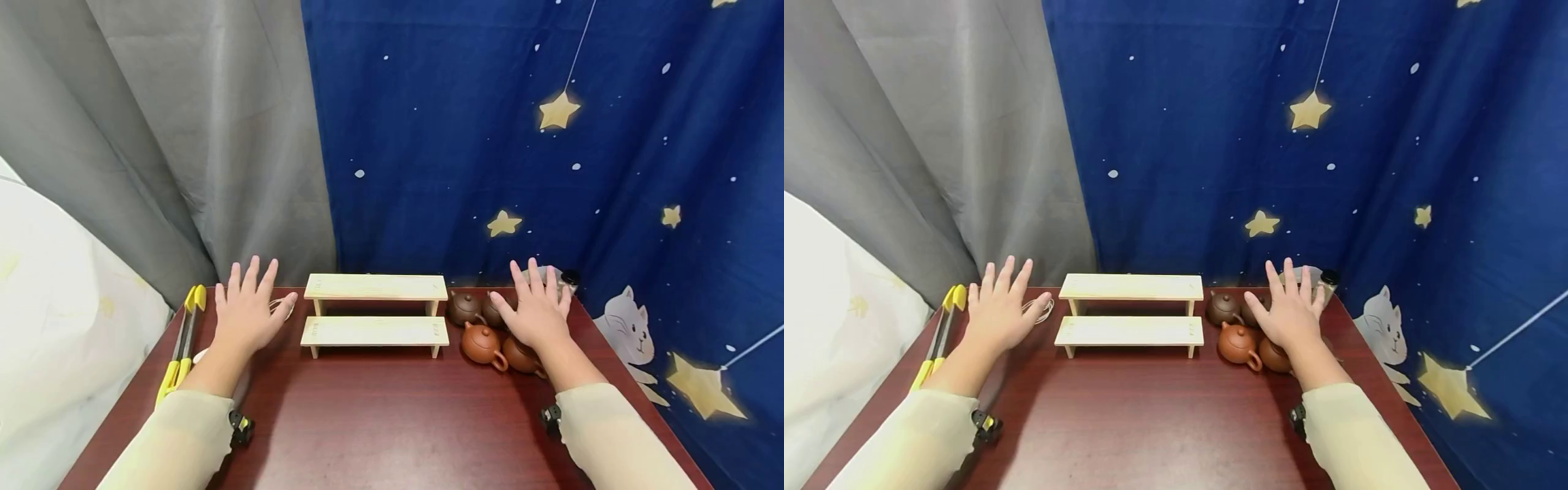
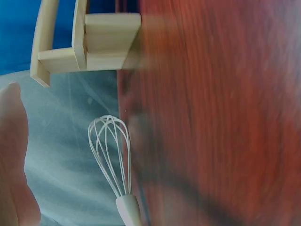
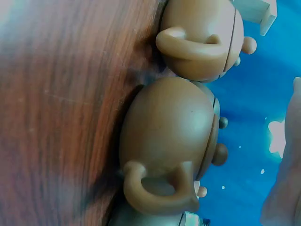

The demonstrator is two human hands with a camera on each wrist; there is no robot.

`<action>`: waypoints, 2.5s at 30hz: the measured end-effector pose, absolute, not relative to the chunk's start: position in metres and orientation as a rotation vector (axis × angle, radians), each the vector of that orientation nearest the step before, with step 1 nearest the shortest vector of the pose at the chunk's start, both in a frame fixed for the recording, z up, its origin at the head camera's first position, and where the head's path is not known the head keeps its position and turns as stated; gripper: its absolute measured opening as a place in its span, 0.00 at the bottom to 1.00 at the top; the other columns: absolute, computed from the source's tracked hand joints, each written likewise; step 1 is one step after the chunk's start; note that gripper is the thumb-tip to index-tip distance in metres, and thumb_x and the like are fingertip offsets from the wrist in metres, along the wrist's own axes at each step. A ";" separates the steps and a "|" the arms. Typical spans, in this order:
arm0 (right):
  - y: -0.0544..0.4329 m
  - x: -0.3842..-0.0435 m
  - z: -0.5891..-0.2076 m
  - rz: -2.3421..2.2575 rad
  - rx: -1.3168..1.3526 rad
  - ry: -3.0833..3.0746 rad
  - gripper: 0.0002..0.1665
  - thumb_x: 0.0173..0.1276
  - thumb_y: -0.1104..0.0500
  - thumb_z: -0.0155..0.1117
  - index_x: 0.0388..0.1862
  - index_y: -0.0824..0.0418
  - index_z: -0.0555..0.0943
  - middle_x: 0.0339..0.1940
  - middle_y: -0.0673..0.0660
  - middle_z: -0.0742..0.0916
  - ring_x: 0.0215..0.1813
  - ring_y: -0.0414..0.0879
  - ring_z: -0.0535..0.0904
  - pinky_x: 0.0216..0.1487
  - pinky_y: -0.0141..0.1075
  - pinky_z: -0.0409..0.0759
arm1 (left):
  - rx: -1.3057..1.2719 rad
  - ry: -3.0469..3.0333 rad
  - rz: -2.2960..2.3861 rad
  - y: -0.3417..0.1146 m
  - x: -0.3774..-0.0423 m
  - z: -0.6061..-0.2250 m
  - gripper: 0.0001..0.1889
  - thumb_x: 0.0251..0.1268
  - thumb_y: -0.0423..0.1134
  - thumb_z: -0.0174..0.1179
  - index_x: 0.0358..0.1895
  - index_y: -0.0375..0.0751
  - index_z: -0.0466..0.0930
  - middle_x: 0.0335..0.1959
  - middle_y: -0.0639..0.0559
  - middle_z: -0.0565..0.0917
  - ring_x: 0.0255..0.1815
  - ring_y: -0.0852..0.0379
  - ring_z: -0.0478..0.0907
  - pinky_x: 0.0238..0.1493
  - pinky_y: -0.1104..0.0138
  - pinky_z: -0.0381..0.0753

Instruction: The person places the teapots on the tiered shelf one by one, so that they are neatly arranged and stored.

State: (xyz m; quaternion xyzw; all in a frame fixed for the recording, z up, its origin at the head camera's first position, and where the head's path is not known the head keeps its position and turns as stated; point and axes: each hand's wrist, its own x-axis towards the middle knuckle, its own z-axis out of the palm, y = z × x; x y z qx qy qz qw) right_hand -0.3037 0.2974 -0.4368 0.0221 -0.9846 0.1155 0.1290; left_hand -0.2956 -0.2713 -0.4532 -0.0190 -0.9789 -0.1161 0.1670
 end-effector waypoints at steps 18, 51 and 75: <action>0.332 -0.256 -0.448 0.575 0.062 -2.795 0.48 0.83 0.29 0.46 0.91 0.48 0.51 0.89 0.66 0.61 0.83 0.74 0.57 0.69 0.81 0.57 | -0.176 -2.630 -1.285 -0.251 -0.268 -0.479 0.39 0.80 0.56 0.60 0.85 0.44 0.60 0.82 0.36 0.68 0.83 0.35 0.66 0.81 0.40 0.66; 0.409 -0.217 -0.475 0.954 -0.015 -2.964 0.55 0.76 0.41 0.70 0.84 0.72 0.57 0.76 0.81 0.72 0.74 0.78 0.71 0.69 0.73 0.71 | -0.010 -2.439 -2.307 -0.230 -0.260 -0.496 0.35 0.82 0.29 0.49 0.87 0.34 0.49 0.86 0.35 0.60 0.64 0.68 0.76 0.59 0.79 0.80; 0.408 -0.230 -0.484 0.962 0.019 -2.947 0.48 0.71 0.45 0.76 0.79 0.68 0.68 0.72 0.76 0.79 0.70 0.70 0.79 0.58 0.38 0.79 | -0.055 -2.336 -2.417 -0.233 -0.259 -0.503 0.35 0.83 0.27 0.47 0.87 0.35 0.48 0.85 0.36 0.59 0.61 0.74 0.78 0.61 0.79 0.80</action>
